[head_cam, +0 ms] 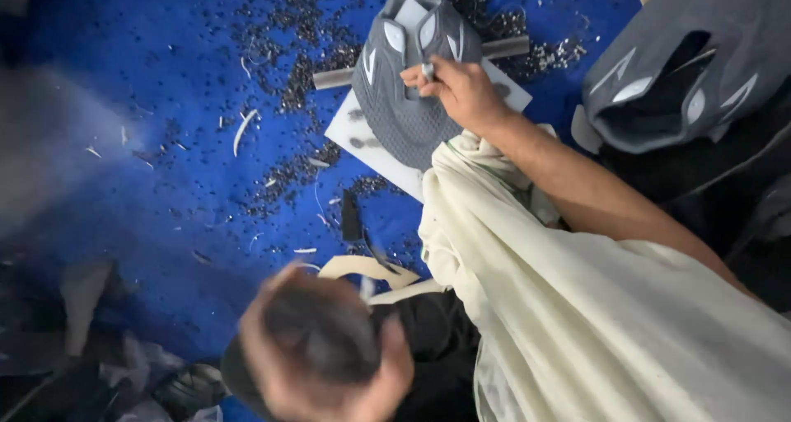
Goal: Punching patterns into shoe upper components using a die and a heavy blade as a hammer.
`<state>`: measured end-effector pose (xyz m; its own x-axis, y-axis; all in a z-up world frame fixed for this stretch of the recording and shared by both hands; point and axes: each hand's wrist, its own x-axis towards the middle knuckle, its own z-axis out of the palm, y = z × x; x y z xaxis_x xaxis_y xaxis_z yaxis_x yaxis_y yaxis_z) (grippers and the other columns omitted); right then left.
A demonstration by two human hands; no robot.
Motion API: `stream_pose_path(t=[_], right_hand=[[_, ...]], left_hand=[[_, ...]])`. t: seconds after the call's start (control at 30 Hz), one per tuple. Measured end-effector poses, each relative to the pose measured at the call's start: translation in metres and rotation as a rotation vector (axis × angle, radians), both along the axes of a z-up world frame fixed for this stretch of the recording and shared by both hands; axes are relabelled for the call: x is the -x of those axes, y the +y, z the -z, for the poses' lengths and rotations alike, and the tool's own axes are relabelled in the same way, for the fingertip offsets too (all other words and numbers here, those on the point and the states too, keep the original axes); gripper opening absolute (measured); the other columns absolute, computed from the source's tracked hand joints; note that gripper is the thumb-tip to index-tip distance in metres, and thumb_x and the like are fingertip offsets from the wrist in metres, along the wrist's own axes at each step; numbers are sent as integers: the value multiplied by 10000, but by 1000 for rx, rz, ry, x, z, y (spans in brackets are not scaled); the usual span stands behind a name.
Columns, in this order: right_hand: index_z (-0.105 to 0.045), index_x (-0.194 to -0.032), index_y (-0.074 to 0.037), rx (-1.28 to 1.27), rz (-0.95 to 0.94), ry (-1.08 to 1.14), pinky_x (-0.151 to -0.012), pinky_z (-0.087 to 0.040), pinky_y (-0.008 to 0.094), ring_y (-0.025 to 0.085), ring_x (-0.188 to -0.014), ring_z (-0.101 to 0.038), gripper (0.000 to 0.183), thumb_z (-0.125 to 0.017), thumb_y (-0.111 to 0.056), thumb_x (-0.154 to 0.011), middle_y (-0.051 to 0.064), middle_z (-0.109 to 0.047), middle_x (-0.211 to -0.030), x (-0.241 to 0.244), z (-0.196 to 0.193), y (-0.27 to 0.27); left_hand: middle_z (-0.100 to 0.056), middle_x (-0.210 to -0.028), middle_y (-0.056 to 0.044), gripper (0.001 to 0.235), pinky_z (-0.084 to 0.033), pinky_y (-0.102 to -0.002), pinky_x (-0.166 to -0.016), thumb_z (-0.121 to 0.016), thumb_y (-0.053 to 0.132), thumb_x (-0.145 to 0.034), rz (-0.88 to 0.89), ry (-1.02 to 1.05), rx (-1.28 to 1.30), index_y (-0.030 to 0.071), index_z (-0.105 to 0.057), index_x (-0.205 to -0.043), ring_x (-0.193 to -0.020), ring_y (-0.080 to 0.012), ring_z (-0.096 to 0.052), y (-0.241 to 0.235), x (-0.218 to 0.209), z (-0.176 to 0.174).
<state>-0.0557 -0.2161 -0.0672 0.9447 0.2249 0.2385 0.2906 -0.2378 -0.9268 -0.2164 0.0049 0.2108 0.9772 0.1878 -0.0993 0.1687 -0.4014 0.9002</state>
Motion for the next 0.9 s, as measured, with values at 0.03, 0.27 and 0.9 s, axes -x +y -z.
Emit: stream_pose_path(t=[0.03, 0.27, 0.9], right_hand=[[-616, -1160, 24, 30, -20, -11, -892, -641, 325, 250, -1094, -753, 140, -591, 65, -1028, 149, -746, -1201, -2, 0, 0], [-662, -1247, 25, 207, -47, -80, -869, -597, 393, 299, -1064, -717, 292, -581, 7, -967, 204, -730, -1183, 3, -18, -4], [-621, -926, 28, -71, -3, 214, -876, -630, 311, 209, -1048, -775, 159, -521, 15, -1048, 151, -769, -1148, -30, -7, -5]], left_hand=[[-657, -980, -82, 717, -556, -297, -774, -819, 160, -711, 23, -202, 84, 26, -485, -1331, -816, -164, -654, -2, -10, 3], [-662, -793, -80, 428, -545, -349, -646, -826, 285, -703, 121, -172, -46, 41, -581, -956, -644, -258, -656, -23, -24, 168], [-667, -765, -27, 368, -543, -347, -661, -860, 298, -605, 391, 52, -346, 153, -629, -852, -674, -218, -658, -28, -46, 90]])
